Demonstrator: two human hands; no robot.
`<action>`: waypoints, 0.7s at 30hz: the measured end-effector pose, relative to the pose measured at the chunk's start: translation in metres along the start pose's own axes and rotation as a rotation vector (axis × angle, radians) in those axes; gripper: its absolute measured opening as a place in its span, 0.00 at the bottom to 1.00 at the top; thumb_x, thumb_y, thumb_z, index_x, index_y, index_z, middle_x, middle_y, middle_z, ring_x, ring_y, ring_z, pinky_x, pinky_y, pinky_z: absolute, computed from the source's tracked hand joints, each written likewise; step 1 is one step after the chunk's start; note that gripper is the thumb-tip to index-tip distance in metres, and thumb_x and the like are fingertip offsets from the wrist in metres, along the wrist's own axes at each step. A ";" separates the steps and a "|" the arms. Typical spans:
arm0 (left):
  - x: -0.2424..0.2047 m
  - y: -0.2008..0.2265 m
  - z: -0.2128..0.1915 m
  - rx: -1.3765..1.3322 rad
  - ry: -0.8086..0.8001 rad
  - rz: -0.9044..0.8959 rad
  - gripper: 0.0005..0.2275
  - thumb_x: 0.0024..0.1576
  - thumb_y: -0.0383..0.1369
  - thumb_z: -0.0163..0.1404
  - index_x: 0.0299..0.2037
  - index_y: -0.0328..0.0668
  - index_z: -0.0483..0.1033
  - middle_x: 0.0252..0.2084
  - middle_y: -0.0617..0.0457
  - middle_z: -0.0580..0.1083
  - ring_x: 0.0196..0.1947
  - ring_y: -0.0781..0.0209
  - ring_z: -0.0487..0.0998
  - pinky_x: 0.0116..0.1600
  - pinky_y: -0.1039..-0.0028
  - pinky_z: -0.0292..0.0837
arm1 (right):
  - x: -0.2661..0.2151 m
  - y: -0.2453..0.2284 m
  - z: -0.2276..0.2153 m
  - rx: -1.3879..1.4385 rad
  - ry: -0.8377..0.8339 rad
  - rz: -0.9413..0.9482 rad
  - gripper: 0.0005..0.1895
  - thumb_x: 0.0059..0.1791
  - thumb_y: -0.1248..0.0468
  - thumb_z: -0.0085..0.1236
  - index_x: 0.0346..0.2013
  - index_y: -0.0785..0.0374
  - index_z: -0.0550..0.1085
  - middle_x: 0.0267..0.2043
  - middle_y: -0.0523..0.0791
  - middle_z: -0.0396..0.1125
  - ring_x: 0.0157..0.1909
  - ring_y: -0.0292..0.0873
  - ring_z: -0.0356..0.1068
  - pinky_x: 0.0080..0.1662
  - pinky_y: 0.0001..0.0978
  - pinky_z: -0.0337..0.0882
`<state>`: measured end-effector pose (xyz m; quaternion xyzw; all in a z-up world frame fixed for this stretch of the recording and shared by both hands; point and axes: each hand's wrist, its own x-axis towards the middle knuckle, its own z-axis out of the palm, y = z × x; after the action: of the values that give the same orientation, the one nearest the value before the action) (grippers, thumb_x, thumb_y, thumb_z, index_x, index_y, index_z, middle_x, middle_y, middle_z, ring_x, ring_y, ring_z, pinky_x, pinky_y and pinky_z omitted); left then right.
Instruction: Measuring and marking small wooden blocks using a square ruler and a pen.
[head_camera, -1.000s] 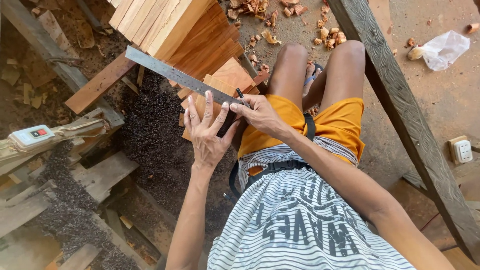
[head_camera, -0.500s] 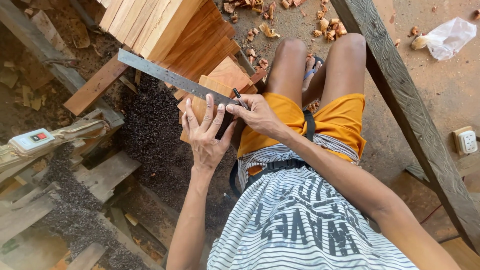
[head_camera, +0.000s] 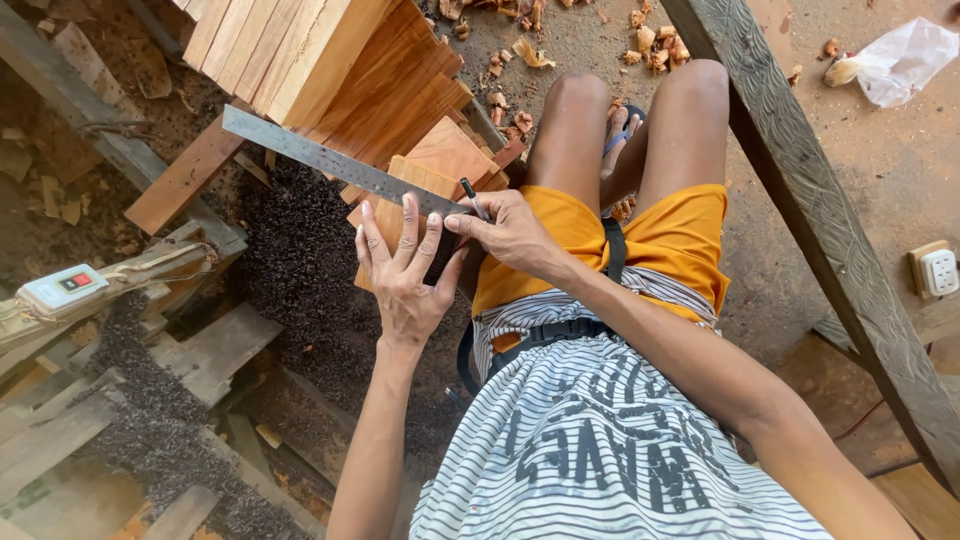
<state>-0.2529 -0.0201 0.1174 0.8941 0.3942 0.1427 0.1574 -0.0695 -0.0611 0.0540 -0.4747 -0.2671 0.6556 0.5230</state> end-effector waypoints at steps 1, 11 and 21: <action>0.000 0.000 0.000 0.001 -0.001 0.000 0.23 0.60 0.43 0.61 0.65 0.50 0.75 0.75 0.53 0.61 0.76 0.24 0.49 0.75 0.36 0.44 | 0.001 0.000 0.000 0.010 -0.001 -0.001 0.12 0.54 0.60 0.61 0.37 0.67 0.79 0.32 0.36 0.71 0.34 0.27 0.66 0.36 0.22 0.69; -0.002 -0.001 0.002 -0.007 -0.001 -0.004 0.23 0.60 0.43 0.61 0.65 0.51 0.75 0.75 0.53 0.60 0.77 0.24 0.48 0.75 0.36 0.43 | -0.002 -0.003 -0.002 -0.013 0.025 0.086 0.12 0.53 0.59 0.63 0.40 0.68 0.82 0.27 0.34 0.63 0.29 0.27 0.56 0.30 0.22 0.57; -0.002 0.002 0.002 0.003 0.032 -0.007 0.24 0.60 0.42 0.61 0.67 0.55 0.73 0.75 0.52 0.61 0.75 0.26 0.53 0.74 0.38 0.47 | -0.008 -0.036 -0.002 -0.155 0.138 -0.135 0.12 0.56 0.61 0.57 0.37 0.68 0.78 0.30 0.37 0.70 0.33 0.28 0.68 0.36 0.21 0.70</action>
<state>-0.2528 -0.0233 0.1164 0.8906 0.4000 0.1557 0.1503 -0.0521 -0.0576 0.0867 -0.5386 -0.3115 0.5620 0.5450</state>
